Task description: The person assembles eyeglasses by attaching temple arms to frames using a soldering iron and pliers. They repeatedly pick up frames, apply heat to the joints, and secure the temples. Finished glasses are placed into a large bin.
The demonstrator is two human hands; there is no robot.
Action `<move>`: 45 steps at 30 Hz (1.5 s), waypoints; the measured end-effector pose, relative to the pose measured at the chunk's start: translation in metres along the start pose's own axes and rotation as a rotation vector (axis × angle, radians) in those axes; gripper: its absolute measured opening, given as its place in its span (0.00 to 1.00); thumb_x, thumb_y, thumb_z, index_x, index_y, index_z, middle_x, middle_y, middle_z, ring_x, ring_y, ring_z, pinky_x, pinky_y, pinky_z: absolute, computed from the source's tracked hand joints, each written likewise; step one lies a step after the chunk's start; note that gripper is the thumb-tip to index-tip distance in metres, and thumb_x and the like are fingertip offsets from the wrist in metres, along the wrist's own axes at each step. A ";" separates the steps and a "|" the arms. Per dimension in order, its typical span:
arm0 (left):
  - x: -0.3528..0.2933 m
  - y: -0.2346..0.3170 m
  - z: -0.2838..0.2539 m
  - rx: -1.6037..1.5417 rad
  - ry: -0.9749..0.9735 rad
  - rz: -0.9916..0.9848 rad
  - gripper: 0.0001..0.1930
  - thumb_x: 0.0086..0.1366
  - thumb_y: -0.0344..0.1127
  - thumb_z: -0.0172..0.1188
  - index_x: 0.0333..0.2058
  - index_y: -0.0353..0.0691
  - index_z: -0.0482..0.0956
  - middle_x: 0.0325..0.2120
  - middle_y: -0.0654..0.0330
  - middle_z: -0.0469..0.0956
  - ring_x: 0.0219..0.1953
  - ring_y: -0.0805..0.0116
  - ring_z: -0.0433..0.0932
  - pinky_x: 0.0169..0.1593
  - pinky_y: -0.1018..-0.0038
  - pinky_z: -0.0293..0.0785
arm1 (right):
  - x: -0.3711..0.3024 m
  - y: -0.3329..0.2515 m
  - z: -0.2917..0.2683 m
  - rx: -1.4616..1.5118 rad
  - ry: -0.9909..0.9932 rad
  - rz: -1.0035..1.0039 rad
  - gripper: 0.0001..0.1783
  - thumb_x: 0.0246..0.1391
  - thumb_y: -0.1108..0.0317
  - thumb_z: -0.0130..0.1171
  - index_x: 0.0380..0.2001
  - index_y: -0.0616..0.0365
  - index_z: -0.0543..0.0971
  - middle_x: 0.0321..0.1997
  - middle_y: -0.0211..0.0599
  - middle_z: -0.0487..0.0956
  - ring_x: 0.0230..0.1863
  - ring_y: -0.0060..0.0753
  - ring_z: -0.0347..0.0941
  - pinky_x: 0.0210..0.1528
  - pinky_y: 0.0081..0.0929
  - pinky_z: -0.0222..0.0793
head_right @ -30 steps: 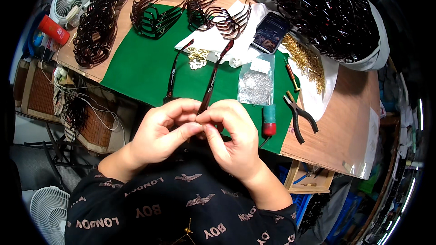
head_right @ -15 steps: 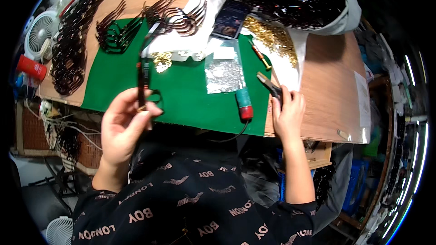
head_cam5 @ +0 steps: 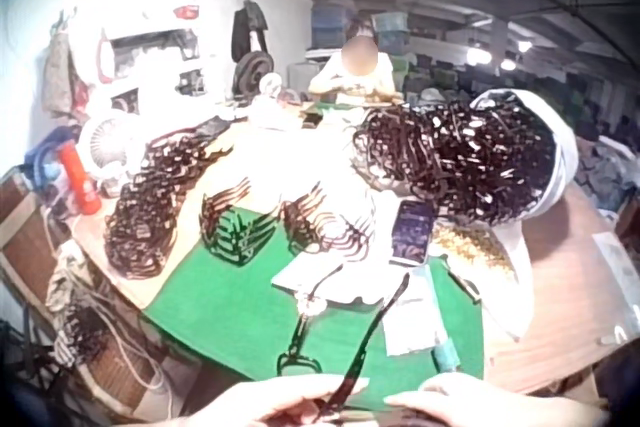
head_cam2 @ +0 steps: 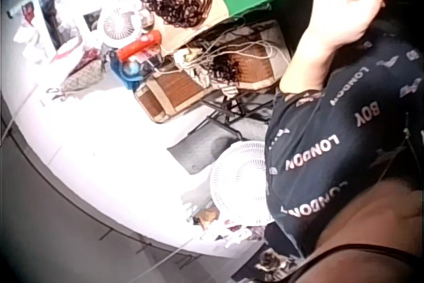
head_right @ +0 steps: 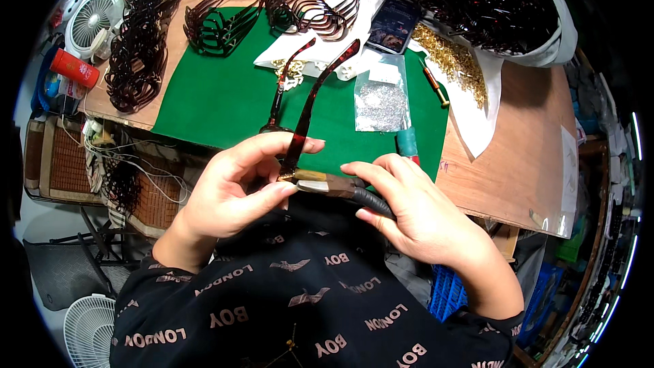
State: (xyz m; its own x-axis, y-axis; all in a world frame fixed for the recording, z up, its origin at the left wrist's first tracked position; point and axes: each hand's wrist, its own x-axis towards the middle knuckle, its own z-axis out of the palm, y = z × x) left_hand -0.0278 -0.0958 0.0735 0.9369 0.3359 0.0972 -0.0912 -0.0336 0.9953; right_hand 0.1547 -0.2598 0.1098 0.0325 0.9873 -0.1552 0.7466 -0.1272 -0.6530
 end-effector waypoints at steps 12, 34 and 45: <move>-0.002 0.001 0.004 -0.091 -0.083 -0.027 0.22 0.57 0.17 0.53 0.52 0.31 0.65 0.48 0.52 0.73 0.39 0.76 0.75 0.38 0.82 0.72 | 0.007 -0.018 0.000 -0.114 0.016 -0.052 0.22 0.47 0.68 0.59 0.47 0.57 0.69 0.36 0.43 0.67 0.38 0.45 0.67 0.43 0.35 0.64; -0.006 -0.009 -0.032 -0.286 0.263 0.260 0.17 0.57 0.27 0.57 0.46 0.31 0.73 0.35 0.59 0.71 0.27 0.76 0.69 0.27 0.83 0.66 | -0.027 0.043 0.002 -0.115 0.337 0.179 0.23 0.48 0.59 0.59 0.47 0.58 0.70 0.40 0.46 0.69 0.45 0.48 0.65 0.49 0.37 0.61; 0.015 -0.053 -0.050 -1.081 0.239 0.029 0.14 0.70 0.36 0.38 0.45 0.33 0.67 0.23 0.66 0.57 0.18 0.79 0.51 0.23 0.82 0.52 | -0.015 0.150 -0.014 -0.393 0.844 0.286 0.10 0.48 0.68 0.58 0.34 0.62 0.76 0.33 0.45 0.73 0.40 0.45 0.70 0.43 0.34 0.65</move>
State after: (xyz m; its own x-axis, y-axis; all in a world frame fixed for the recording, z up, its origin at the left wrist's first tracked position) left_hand -0.0253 -0.0420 0.0220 0.8509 0.5254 0.0021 -0.4680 0.7562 0.4574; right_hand 0.2756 -0.2927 0.0246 0.5982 0.6867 0.4131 0.8001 -0.4830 -0.3557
